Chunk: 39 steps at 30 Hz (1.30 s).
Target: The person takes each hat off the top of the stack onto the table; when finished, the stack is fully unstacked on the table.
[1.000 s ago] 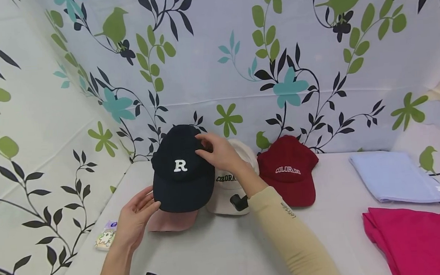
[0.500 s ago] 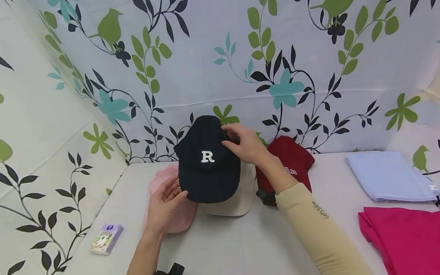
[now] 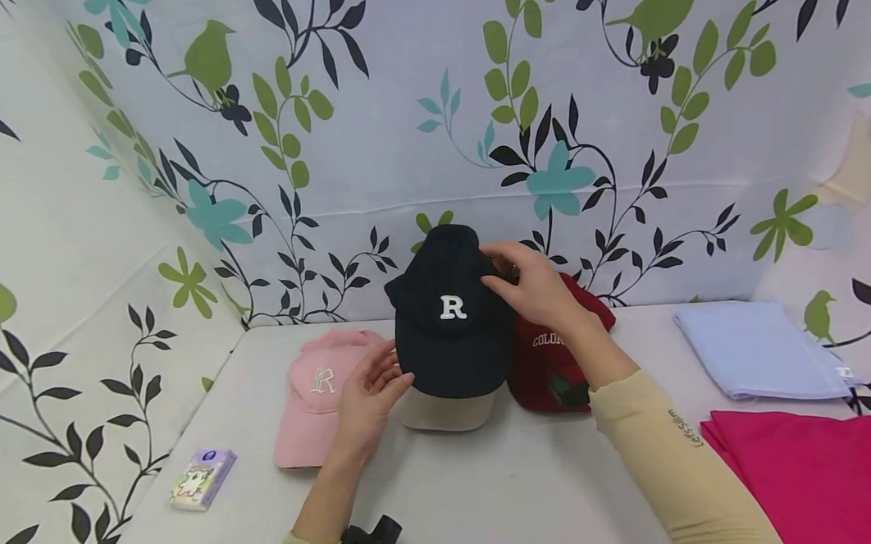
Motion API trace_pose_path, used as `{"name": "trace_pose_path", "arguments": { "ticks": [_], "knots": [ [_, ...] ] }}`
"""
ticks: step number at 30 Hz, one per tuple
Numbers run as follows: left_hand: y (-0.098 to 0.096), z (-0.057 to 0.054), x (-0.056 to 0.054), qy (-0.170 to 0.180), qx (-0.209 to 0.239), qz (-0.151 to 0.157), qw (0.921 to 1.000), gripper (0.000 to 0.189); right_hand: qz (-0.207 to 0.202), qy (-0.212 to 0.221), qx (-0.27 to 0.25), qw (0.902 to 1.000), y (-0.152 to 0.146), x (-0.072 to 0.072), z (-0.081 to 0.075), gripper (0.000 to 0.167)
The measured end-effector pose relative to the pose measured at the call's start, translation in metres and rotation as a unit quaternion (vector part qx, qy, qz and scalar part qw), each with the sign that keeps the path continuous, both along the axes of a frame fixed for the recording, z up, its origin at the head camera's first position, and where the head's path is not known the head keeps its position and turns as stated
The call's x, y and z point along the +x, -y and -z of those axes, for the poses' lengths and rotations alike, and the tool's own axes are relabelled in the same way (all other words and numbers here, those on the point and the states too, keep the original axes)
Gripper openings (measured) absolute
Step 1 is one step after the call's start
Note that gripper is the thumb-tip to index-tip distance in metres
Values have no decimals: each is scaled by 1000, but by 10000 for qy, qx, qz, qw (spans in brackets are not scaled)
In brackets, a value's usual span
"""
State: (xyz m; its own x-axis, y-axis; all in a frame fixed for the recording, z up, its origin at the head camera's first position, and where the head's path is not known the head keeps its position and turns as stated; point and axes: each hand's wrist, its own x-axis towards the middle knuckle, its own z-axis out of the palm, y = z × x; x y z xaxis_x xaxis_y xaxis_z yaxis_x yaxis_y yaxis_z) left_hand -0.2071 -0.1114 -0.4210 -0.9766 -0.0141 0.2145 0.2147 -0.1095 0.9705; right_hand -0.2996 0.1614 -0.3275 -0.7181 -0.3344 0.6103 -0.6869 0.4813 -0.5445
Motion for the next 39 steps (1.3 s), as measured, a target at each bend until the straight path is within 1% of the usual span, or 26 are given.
{"name": "trace_pose_path", "arguments": {
  "ticks": [5,9,14,20,28,31,34,36,39],
  "knots": [
    [-16,5,-2,85,115,124,9998,56,119,27,92,9999,-15,1,3,39],
    [-30,5,-6,-9,170,238,9996,55,311,84,137,9994,-28,3,1,39],
    [-51,6,-11,-118,225,265,9993,55,578,200,151,9980,-47,6,-3,38],
    [-74,13,-16,-260,290,326,9987,52,793,414,40,9960,-71,11,-2,34],
    [-100,19,-16,-95,481,439,9978,50,915,843,-55,9922,-101,17,2,36],
    [-110,21,-16,-26,530,468,9975,50,1001,858,-52,9913,-111,17,4,36],
    [-121,24,-16,33,509,473,9976,49,1089,778,-65,9910,-120,17,7,35],
    [-130,26,-16,46,504,482,9976,50,1122,712,-137,9910,-125,18,8,34],
    [-145,28,-16,56,539,488,9973,49,1258,747,-237,9890,-135,20,11,34]
  ]
}}
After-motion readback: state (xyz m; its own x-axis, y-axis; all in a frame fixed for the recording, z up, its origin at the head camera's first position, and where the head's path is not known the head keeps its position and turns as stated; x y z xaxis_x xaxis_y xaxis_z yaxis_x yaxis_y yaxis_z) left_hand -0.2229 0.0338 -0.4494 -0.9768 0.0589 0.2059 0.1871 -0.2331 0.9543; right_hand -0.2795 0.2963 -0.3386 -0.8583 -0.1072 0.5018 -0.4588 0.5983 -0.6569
